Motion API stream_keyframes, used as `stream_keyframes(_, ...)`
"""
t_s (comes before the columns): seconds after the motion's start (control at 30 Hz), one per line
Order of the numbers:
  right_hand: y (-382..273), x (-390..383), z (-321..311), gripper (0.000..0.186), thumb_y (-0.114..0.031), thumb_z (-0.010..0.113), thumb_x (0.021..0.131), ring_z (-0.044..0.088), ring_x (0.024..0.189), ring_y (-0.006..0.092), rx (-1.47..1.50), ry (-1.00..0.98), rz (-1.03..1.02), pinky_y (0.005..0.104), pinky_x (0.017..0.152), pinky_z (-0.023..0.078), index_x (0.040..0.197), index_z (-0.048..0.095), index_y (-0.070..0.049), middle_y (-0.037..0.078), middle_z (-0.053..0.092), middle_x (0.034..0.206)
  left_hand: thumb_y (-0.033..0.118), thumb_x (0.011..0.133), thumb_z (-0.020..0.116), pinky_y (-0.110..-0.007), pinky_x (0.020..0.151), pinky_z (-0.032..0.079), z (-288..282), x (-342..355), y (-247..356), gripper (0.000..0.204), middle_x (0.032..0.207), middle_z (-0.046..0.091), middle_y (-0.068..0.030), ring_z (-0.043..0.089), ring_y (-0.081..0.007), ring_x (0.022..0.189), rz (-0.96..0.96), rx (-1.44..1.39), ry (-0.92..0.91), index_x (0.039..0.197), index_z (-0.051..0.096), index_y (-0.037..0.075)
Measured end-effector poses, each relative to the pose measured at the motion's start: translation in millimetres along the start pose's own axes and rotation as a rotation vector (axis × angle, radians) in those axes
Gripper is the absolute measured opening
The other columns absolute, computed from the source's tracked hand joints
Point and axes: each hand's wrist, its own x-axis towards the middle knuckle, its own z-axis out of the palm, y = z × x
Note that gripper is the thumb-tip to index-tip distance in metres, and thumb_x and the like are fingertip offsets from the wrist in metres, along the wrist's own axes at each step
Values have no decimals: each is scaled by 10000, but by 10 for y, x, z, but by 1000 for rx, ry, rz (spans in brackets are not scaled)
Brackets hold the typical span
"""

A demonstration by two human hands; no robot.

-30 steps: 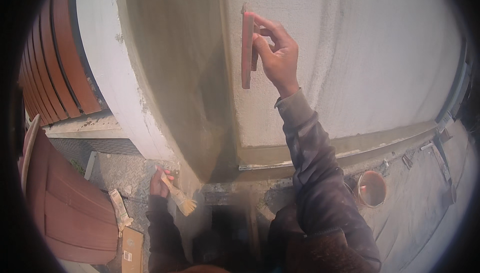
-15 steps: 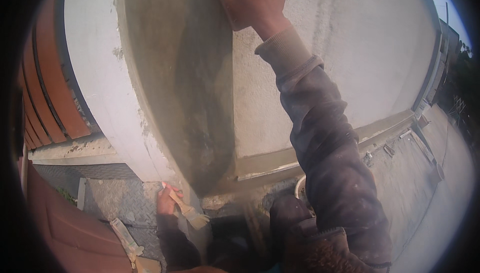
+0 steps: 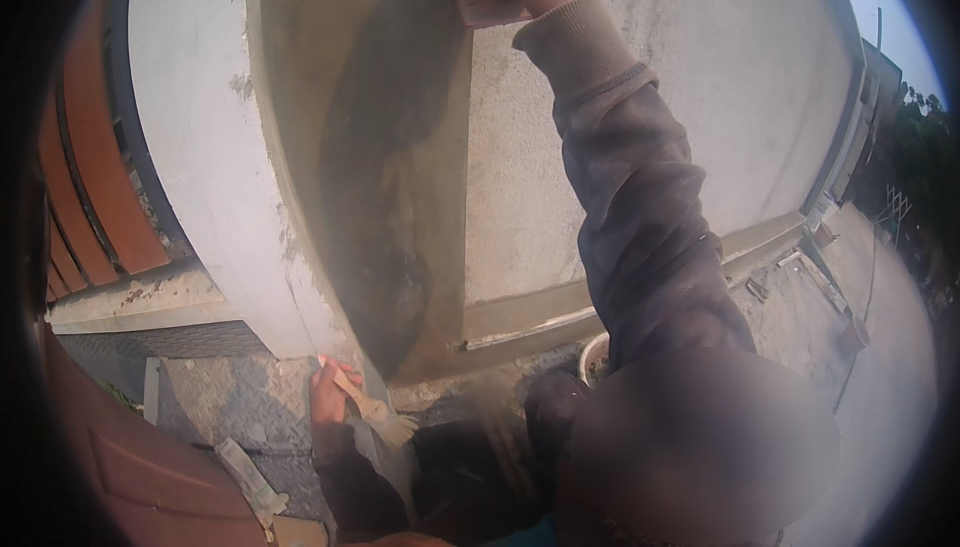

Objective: The person walks to a wall and uses a brush to apply a liquid from a bucket, then smooths the surface with a rectangular trowel. The person repeatedly applies the liquid and smooths the wall section.

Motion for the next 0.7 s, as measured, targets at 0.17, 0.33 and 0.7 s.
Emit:
stream_keyframes(0.17, -104, -459, 1, 272, -159, 600, 830, 684, 893, 357, -12, -115, -51, 419, 794, 556, 1021, 786, -102, 184, 692, 999, 435, 993, 569, -351, 661, 525, -43, -54, 52, 440, 756, 646, -103, 662, -222, 724, -12, 3, 30, 954, 618, 0)
stream_keyframes(0.33, 621, -691, 63, 358, -134, 697, 915, 653, 937, 116, -29, 218, -252, 254, 767, 601, 1271, 685, -178, 30, 670, 994, 436, 988, 573, -349, 673, 518, 89, 3, 34, 441, 772, 645, -111, 651, -220, 722, -12, -1, 8, 956, 617, -2)
stream_keyframes(0.7, 749, -2746, 865, 428, 11, 651, 906, 633, 1109, 216, 809, 21, 50, 335, 841, 634, 1322, 592, -71, 112, 575, 1262, 419, 998, 582, -321, 637, 534, 40, 50, -45, 432, 769, 671, -121, 680, -212, 706, 27, -45, 50, 949, 632, -8)
